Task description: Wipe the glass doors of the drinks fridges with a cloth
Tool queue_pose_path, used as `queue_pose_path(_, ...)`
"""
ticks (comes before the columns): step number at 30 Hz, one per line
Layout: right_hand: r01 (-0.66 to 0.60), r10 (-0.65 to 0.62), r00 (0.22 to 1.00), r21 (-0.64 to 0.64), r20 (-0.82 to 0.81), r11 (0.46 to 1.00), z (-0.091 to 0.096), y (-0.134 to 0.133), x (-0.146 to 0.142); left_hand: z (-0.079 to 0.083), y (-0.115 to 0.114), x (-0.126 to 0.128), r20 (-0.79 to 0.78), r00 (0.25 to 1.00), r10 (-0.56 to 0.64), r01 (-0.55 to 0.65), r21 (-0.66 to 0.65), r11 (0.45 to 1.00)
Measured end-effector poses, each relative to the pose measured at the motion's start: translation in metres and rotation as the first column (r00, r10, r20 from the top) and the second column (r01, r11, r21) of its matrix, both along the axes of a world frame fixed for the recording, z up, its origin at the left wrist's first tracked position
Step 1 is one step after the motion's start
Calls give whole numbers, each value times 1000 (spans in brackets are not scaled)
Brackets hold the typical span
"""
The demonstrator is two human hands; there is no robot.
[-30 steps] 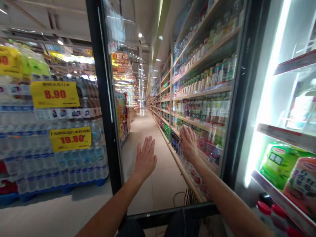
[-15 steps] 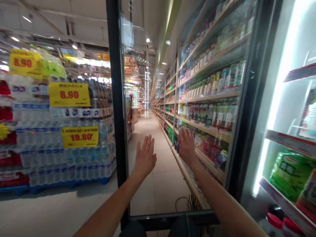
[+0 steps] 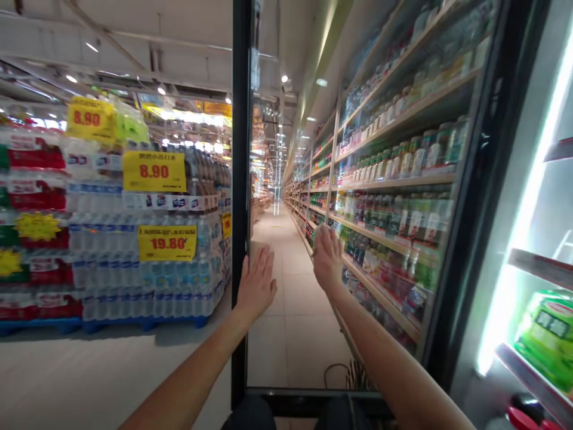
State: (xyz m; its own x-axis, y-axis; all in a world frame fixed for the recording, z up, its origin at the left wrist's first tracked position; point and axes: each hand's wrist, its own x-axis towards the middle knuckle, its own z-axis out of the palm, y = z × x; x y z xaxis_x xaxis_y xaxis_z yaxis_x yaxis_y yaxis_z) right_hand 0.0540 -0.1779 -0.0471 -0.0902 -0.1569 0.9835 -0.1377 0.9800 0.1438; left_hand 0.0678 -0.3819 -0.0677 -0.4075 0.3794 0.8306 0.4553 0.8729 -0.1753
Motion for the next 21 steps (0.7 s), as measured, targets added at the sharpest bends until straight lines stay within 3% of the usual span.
queue_pose_path(2, 20, -25, 998, -95, -53, 995, 7, -7, -2, 2, -10, 2, -23, 1000, 2, -2, 14, 1000)
queue_pose_path(3, 15, -18, 999, -74, -41, 997, 6, -13, -2, 2, -13, 3, -35, 999, 0, 0, 23, 1000)
queue_pose_path(5, -32, 30, 999, 92, 22, 995, -1, -31, -3, 2, -18, 6, -59, 998, -2, 5, 42, 999)
queue_pose_path(7, -92, 67, 993, 282, 99, 955, -10, -48, -3, 2, -23, 6, -82, 997, -1, 6, 59, 998)
queue_pose_path(9, -115, 76, 990, 357, 121, 927, -10, -59, -4, 2, -28, 5, -103, 995, 5, 2, 70, 998)
queue_pose_path(14, -43, 42, 999, 121, 14, 992, 17, -68, -11, 3, -42, -1, -131, 991, 22, -10, 92, 996)
queue_pose_path(16, -60, 54, 998, 145, 45, 988, 15, -75, -13, 3, -45, -2, -139, 990, 25, -10, 112, 994)
queue_pose_path(18, -120, 84, 988, 302, 131, 946, 5, -84, -15, 3, -47, -3, -146, 989, 25, -6, 125, 992)
queue_pose_path(21, -200, 95, 971, 531, 218, 824, -4, -94, -17, 5, -49, -4, -153, 988, 27, -7, 130, 991)
